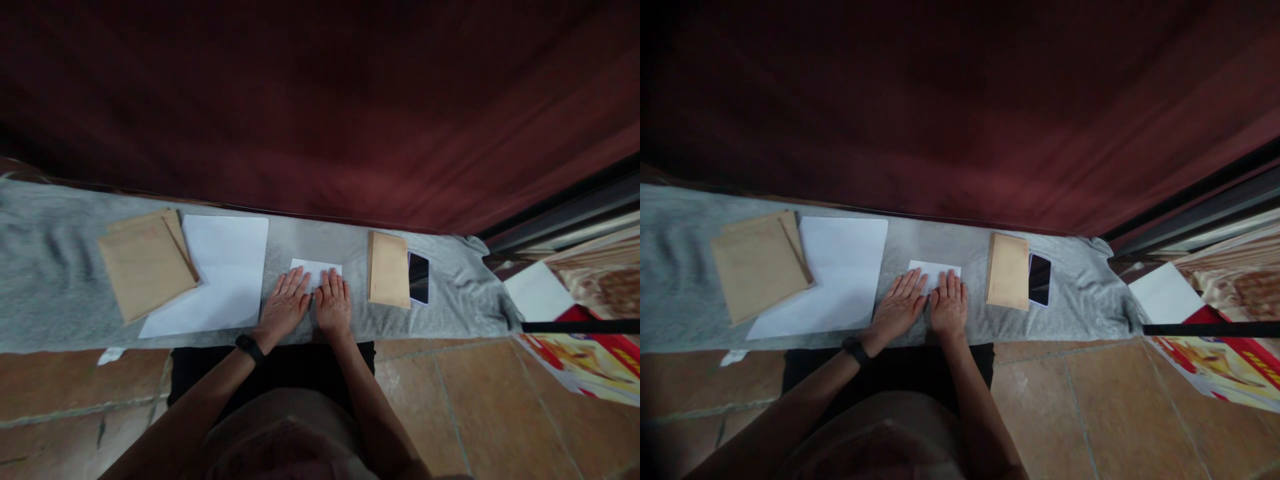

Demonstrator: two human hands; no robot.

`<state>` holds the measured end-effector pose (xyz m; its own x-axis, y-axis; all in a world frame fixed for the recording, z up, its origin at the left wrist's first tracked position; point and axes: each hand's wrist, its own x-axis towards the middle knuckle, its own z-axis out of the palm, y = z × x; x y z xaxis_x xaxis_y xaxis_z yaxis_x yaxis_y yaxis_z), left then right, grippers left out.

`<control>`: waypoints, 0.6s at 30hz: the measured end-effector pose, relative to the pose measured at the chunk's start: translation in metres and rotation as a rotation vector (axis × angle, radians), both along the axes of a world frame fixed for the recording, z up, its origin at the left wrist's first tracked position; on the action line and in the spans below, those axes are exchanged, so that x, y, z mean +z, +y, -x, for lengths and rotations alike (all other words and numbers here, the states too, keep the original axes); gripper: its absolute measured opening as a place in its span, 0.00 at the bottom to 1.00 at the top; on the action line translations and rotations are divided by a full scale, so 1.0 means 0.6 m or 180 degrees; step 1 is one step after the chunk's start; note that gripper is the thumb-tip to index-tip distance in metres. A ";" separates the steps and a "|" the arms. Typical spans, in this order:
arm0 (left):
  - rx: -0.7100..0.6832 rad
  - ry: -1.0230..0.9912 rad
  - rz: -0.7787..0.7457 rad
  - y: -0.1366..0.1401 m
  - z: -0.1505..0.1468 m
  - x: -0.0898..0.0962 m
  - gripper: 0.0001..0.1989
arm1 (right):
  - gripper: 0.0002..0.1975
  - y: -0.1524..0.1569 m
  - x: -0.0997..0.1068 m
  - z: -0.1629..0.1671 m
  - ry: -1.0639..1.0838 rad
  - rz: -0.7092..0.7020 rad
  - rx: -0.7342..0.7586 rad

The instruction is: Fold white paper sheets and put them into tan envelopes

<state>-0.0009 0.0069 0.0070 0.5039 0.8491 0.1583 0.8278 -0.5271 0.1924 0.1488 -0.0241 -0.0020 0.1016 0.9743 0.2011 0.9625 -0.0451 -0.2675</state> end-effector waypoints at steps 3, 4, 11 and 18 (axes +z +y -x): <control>0.0016 0.0000 -0.0044 -0.011 0.006 0.000 0.29 | 0.26 0.000 0.000 -0.001 -0.0026 0.0008 0.0005; 0.0017 -0.0009 -0.0057 -0.013 0.009 0.000 0.29 | 0.27 0.000 0.000 -0.003 -0.0032 0.0005 -0.0008; -0.0341 -0.0018 -0.0050 -0.029 0.028 0.006 0.29 | 0.28 -0.010 -0.006 -0.024 -0.0092 -0.0106 -0.0071; -0.0012 -0.0079 -0.0127 -0.063 0.035 -0.007 0.35 | 0.27 -0.024 -0.011 -0.046 -0.0222 -0.0205 -0.0170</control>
